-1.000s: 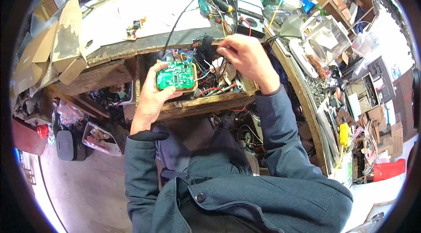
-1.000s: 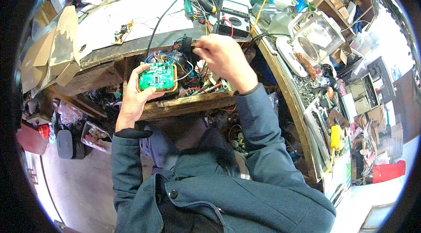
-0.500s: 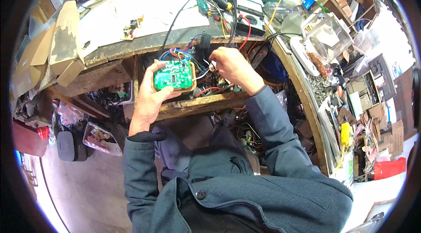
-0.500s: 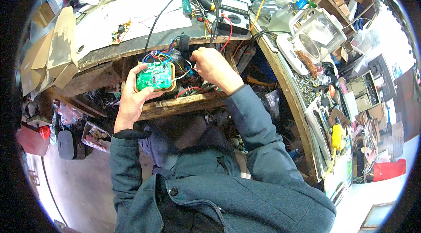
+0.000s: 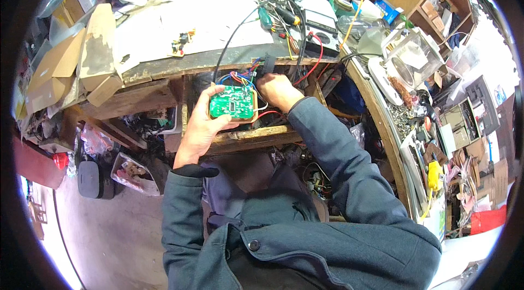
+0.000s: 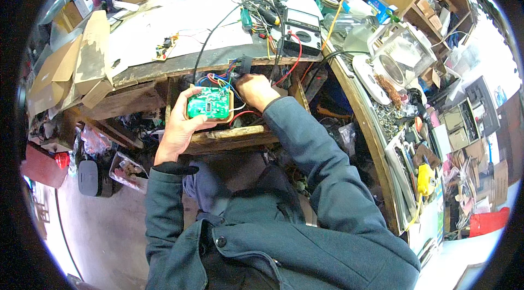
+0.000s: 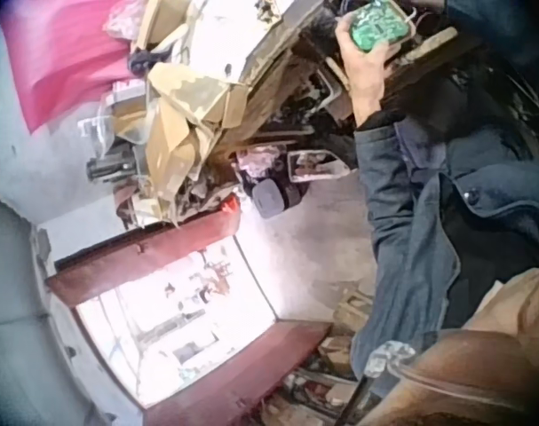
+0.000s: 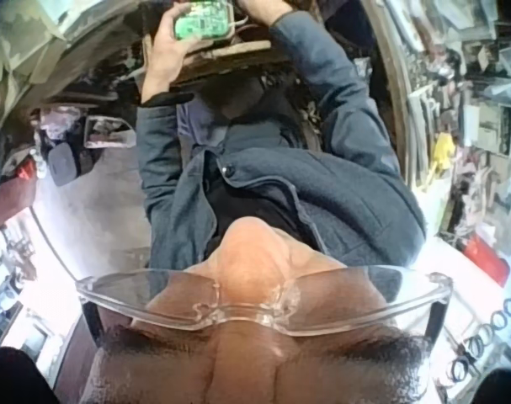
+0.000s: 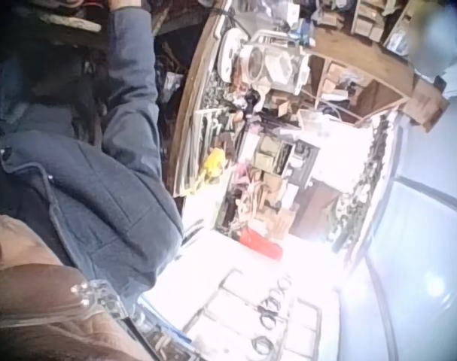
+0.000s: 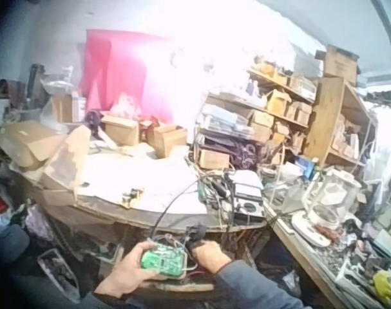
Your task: The person uses a soldering iron and multimeter probes to work on a green circuit board, then places the board into a brown plastic housing and secures it with a black strap. The person handles wires and connectors throughout the process.
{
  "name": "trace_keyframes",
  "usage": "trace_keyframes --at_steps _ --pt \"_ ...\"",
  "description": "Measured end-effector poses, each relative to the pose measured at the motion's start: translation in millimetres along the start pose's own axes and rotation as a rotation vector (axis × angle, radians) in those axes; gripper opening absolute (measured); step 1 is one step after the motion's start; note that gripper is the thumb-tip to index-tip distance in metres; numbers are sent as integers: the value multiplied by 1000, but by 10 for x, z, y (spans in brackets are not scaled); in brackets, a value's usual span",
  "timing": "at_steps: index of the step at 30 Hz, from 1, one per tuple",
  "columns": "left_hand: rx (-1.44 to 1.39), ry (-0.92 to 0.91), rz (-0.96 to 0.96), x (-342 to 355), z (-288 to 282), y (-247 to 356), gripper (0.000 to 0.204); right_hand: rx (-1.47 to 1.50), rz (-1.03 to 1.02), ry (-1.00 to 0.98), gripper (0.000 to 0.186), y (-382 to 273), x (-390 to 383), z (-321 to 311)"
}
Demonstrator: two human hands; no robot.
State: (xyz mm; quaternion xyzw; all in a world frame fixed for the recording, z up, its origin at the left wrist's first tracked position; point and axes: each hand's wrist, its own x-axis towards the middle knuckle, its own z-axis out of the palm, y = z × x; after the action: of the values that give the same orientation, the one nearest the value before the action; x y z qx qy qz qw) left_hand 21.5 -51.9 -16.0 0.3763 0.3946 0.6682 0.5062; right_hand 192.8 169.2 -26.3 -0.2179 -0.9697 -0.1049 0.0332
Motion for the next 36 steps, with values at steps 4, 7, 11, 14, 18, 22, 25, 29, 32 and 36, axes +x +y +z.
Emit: trace_keyframes --at_steps 4,7,11,14,18,22,25,29,32,36 --pt "10 -29 -18 -20 -11 8 68 -83 -4 -20 15 -54 -35 84" --pt "27 -47 -20 -5 26 21 69 -150 -21 71 16 17 -91 348" --pt "42 -41 -14 -15 21 40 68 -78 24 107 22 95 -47 325" --pt "52 -48 -14 -17 5 46 69 53 125 31 27 49 -92 165" --pt "25 -44 -25 -31 -20 48 68 230 188 -3 24 19 -74 58" --pt "35 -56 2 3 26 24 69 235 216 -55 36 121 -61 -11" --pt "16 -57 2 9 26 60 68 117 180 -15 25 104 -84 -46" --pt "25 -41 -3 -15 26 55 69 108 154 16 19 98 -187 -245" --pt "38 -28 -9 -36 27 81 68 183 67 134 13 57 -325 -409" --pt "25 -13 -12 -46 51 92 67 350 286 250 24 -116 -614 -821"
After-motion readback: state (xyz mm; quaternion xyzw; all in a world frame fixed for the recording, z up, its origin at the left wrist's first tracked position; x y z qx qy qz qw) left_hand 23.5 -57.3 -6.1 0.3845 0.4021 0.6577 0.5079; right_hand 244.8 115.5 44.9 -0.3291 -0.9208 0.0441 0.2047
